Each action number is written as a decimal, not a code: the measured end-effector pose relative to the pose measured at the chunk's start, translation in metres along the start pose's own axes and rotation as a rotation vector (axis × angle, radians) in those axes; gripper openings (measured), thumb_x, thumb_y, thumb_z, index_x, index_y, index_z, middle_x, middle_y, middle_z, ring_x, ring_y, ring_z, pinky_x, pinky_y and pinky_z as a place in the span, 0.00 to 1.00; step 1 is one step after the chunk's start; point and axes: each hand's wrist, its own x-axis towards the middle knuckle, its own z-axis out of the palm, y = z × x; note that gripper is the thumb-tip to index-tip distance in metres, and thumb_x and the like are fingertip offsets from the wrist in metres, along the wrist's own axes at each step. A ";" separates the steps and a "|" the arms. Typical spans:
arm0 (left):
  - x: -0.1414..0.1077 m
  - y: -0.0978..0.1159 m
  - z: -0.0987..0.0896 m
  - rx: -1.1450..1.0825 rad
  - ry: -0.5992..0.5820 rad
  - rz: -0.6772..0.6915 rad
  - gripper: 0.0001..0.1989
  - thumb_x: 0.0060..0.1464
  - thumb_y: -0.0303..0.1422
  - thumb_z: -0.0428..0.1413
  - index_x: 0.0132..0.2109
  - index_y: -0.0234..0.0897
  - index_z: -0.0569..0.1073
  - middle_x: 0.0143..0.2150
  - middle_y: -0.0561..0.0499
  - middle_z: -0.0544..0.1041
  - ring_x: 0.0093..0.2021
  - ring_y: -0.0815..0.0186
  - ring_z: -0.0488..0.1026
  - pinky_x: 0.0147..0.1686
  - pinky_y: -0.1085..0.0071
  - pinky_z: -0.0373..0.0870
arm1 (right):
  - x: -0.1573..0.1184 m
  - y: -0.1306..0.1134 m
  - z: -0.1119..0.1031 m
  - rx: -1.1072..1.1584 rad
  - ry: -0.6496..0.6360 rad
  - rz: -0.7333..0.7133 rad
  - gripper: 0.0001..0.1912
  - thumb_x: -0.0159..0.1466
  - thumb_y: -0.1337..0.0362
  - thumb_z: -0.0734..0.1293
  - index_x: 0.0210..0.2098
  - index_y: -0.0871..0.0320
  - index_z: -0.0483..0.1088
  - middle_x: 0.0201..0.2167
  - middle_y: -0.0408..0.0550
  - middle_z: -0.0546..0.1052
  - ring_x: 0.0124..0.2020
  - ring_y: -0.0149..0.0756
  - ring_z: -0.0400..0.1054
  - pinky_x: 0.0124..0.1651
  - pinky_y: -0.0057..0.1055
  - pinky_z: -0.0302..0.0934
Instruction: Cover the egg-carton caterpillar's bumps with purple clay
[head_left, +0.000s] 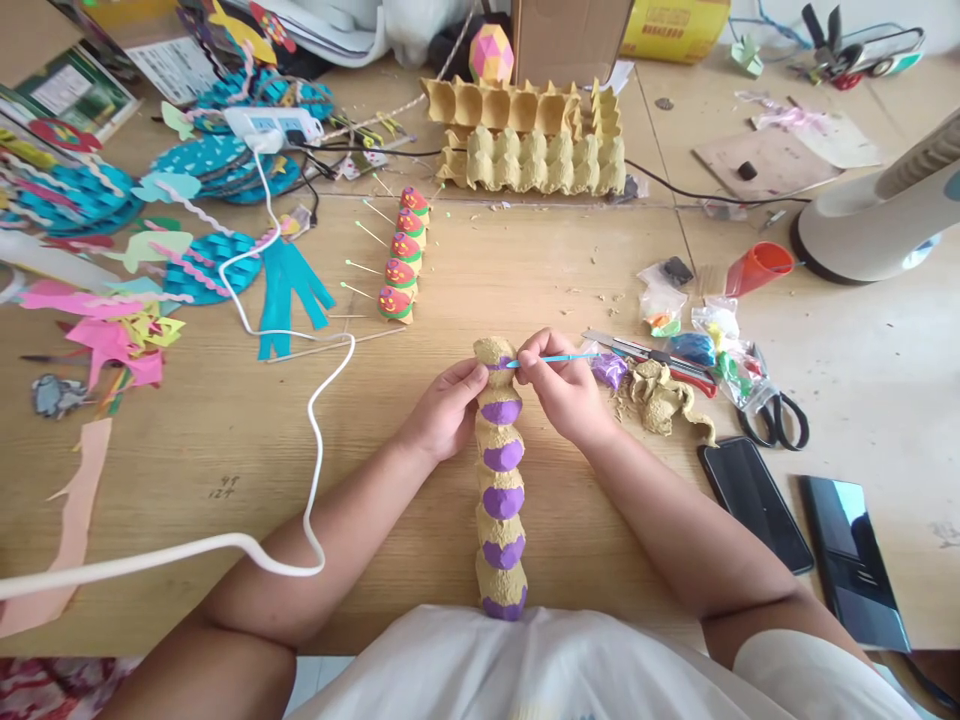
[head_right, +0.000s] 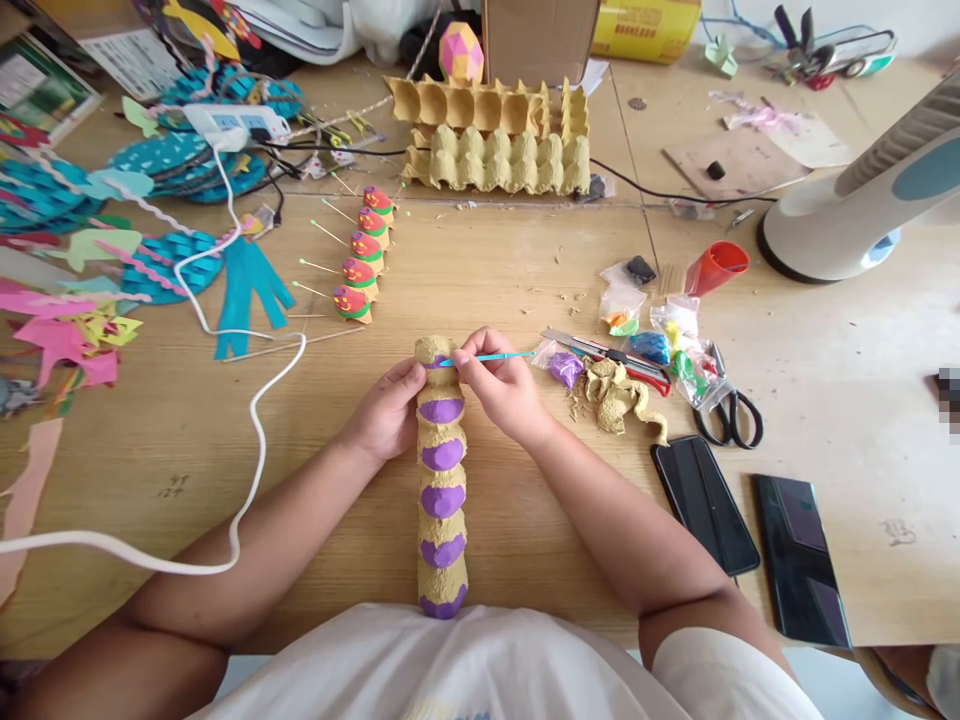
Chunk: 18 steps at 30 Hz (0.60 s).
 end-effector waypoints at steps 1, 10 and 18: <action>0.000 0.000 0.000 0.001 0.000 0.003 0.18 0.51 0.44 0.74 0.41 0.37 0.83 0.32 0.51 0.81 0.28 0.69 0.75 0.30 0.72 0.75 | 0.000 0.000 0.000 -0.004 -0.007 -0.001 0.24 0.66 0.40 0.72 0.33 0.54 0.66 0.28 0.41 0.69 0.31 0.33 0.61 0.35 0.32 0.59; 0.002 -0.004 -0.004 0.030 0.015 0.060 0.16 0.52 0.43 0.73 0.43 0.38 0.85 0.34 0.50 0.83 0.30 0.69 0.76 0.32 0.72 0.74 | -0.002 0.002 -0.001 -0.079 -0.025 -0.045 0.23 0.69 0.42 0.70 0.34 0.53 0.65 0.29 0.41 0.68 0.30 0.33 0.61 0.34 0.32 0.59; 0.004 -0.006 0.000 0.097 0.022 0.140 0.17 0.53 0.45 0.72 0.42 0.37 0.85 0.39 0.47 0.85 0.38 0.64 0.81 0.41 0.69 0.76 | -0.005 0.007 -0.004 -0.310 -0.011 -0.202 0.15 0.74 0.51 0.66 0.36 0.53 0.65 0.30 0.42 0.70 0.31 0.34 0.64 0.37 0.34 0.60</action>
